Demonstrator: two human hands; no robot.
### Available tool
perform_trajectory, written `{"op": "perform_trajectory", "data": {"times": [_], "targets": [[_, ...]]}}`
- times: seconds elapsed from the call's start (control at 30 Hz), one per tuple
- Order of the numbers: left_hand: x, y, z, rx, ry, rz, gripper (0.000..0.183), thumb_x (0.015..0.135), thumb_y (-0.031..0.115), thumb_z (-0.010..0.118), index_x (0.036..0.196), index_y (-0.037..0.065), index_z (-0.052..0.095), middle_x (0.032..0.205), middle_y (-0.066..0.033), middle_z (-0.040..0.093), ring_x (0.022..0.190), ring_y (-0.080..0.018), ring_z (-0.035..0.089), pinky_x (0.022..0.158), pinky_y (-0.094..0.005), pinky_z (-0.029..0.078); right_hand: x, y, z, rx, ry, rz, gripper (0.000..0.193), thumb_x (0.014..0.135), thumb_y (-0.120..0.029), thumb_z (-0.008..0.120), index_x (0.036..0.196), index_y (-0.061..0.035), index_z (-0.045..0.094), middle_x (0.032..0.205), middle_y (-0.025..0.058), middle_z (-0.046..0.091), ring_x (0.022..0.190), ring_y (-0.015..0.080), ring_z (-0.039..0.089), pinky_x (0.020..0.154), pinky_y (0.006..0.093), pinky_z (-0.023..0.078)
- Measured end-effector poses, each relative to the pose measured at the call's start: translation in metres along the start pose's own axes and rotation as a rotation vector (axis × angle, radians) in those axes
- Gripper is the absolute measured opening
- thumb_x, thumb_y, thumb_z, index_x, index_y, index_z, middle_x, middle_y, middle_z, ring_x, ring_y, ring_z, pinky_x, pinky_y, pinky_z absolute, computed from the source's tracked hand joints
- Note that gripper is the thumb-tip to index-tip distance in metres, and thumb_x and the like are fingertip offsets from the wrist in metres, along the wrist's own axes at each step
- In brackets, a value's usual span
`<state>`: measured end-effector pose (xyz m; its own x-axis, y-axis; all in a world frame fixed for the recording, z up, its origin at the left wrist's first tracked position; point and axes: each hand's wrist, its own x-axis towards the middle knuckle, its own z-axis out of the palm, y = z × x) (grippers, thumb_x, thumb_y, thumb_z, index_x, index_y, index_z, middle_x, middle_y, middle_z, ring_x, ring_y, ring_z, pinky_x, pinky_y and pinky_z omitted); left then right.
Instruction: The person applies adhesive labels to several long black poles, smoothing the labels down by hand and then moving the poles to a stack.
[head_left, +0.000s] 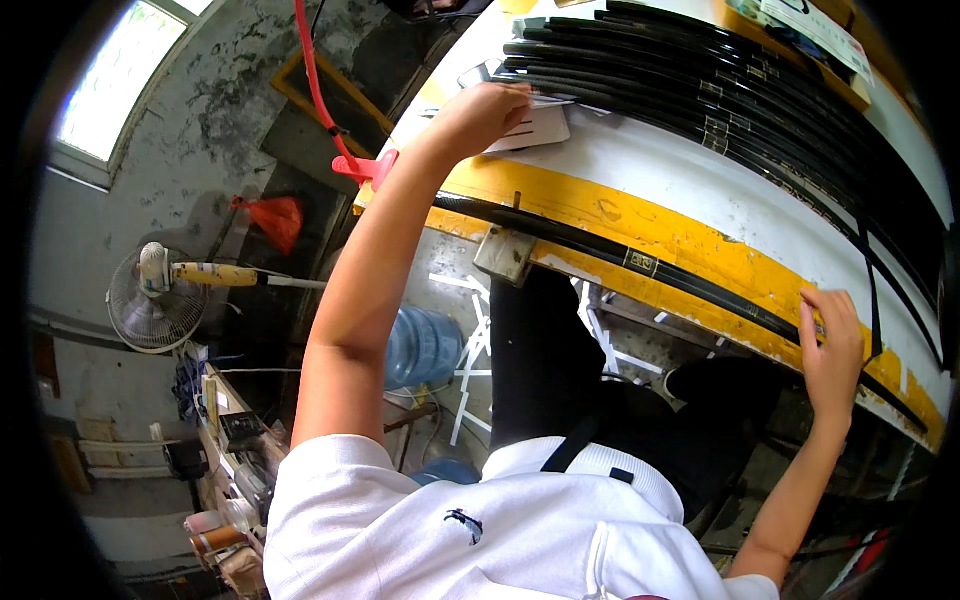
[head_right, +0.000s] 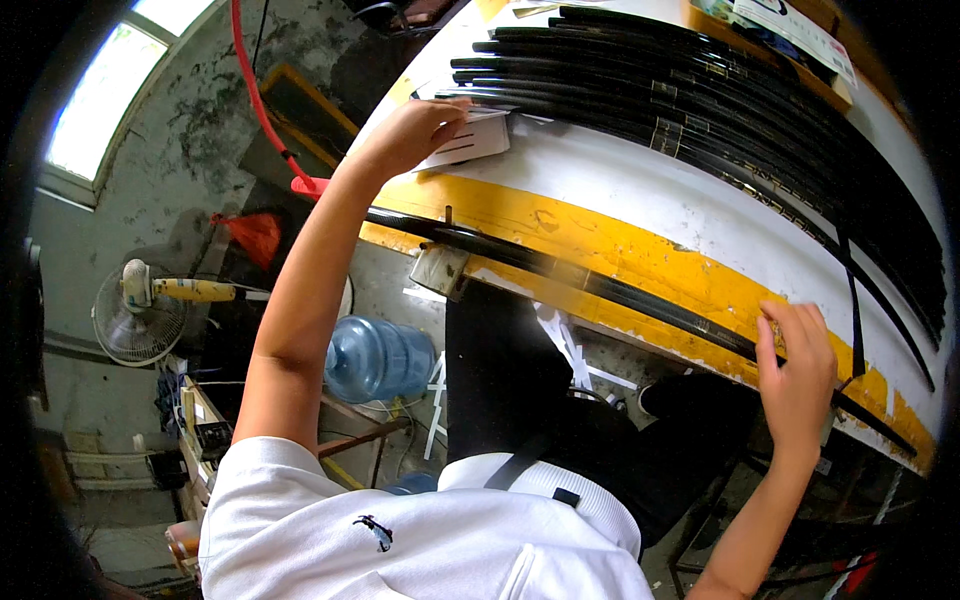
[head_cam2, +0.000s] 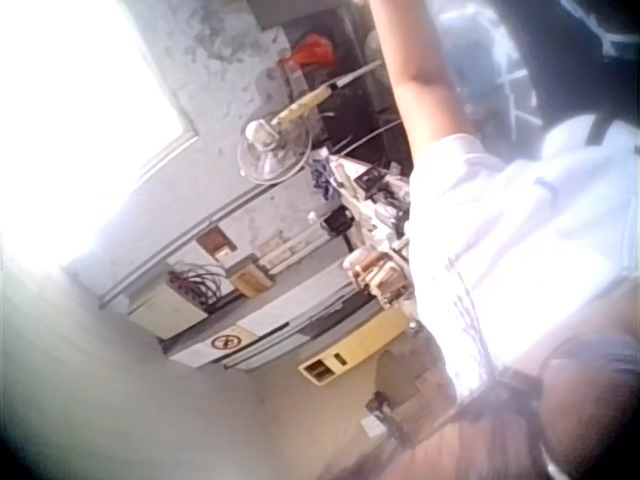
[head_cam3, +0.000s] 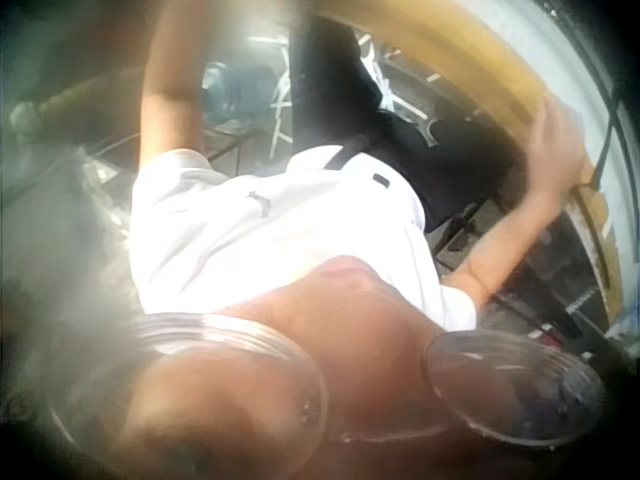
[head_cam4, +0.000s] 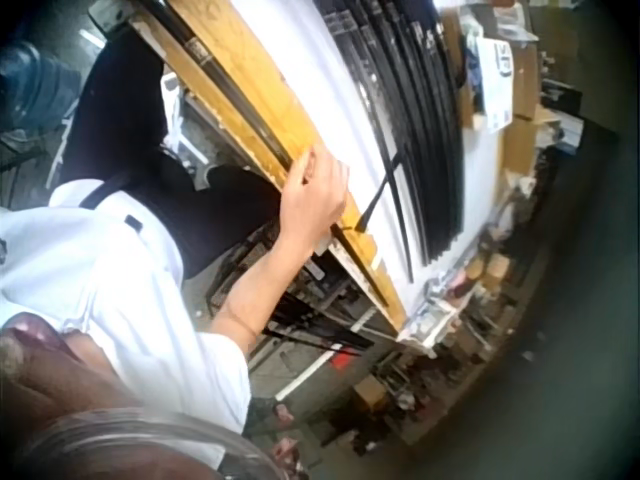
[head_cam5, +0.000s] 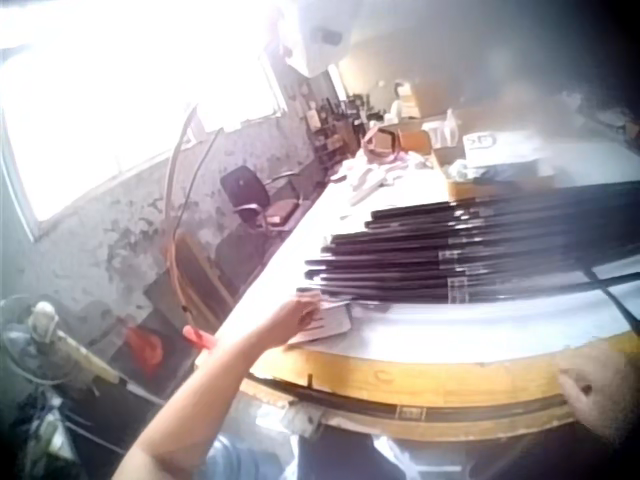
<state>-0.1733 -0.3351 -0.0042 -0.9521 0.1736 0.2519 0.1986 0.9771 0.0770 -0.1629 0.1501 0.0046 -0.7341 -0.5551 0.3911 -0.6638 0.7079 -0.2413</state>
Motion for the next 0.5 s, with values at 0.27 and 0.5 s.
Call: {"op": "perform_trajectory", "data": {"times": [0.27,0.5], "targets": [[-0.006,0.01,0.007,-0.046,-0.124,-0.063,0.041,0.083,0.029,0.07,0.118,0.008,0.063,0.15,-0.0126,0.034,0.106,-0.0321,0.062,0.09,-0.038,0.049,0.08,0.016,0.048,-0.031,-0.42,-0.085,0.042,0.086,-0.016,0.062,0.124,-0.003,0.052,0.133,0.0152,0.05,0.126,0.0302,0.045,0.106,0.0378,0.037],[0.001,0.021,0.008,0.12,-0.015,-0.114,0.045,0.083,0.036,0.07,0.122,0.014,0.064,0.152,-0.0064,0.031,0.113,-0.0236,0.057,0.091,-0.0355,0.049,0.138,0.022,0.063,0.013,-0.441,0.056,0.063,0.086,-0.022,0.064,0.141,-0.0061,0.038,0.143,0.0179,0.042,0.133,0.0307,0.039,0.111,0.0381,0.031]]}}
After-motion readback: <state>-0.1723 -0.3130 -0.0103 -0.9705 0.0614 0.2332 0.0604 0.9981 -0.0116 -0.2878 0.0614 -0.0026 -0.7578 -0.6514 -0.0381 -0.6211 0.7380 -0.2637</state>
